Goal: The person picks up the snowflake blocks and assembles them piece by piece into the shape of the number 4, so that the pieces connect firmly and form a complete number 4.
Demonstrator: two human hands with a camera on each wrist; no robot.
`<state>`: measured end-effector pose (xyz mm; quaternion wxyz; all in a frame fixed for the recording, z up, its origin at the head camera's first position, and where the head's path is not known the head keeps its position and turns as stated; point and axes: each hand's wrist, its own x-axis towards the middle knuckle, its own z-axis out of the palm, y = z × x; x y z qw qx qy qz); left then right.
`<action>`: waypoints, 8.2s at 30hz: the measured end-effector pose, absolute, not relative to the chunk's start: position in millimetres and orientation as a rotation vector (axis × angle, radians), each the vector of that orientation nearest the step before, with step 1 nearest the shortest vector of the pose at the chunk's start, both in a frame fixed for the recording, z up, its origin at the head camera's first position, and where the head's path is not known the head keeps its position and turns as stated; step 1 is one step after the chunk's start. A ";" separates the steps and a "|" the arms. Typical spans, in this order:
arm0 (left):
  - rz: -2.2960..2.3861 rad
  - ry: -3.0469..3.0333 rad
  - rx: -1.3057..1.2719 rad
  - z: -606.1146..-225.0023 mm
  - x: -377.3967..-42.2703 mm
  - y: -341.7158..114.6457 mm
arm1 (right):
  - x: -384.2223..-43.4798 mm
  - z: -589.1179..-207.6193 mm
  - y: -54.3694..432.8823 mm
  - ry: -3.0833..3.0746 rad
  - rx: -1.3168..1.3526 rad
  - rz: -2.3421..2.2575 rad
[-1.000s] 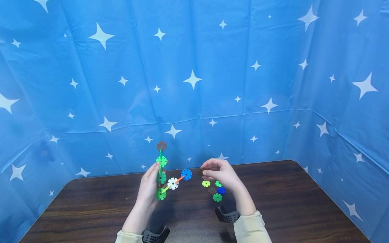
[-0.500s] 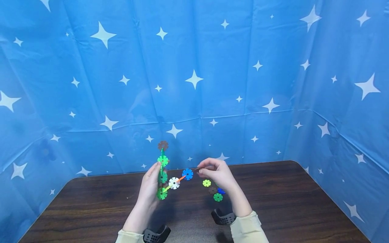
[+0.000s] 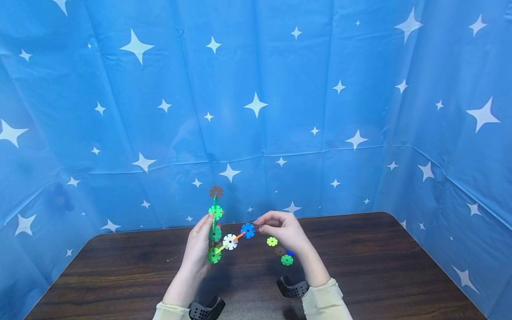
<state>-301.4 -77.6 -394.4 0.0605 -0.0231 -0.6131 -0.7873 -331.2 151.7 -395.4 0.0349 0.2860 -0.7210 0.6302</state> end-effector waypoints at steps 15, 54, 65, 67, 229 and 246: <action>-2.394 -1.851 -0.025 -391.6 -300.5 -79.3 | -327.4 -395.2 146.0 -2.025 1.034 2.063; -2.563 -2.049 -0.303 -388.5 -297.0 -76.7 | -324.2 -389.7 153.9 -2.167 1.036 1.948; -2.539 -2.061 -0.291 -385.5 -296.6 -77.2 | -325.6 -392.2 149.5 -2.119 1.069 1.929; -2.542 -2.067 -0.298 -386.1 -297.2 -76.9 | -325.7 -392.3 148.4 -2.110 1.077 1.925; -2.343 -2.402 -0.418 -391.4 -301.0 -77.7 | -355.4 -471.2 206.7 -2.910 0.106 1.255; -2.298 -2.428 -0.379 -390.9 -302.2 -78.5 | -341.3 -398.0 195.3 -2.357 0.476 2.234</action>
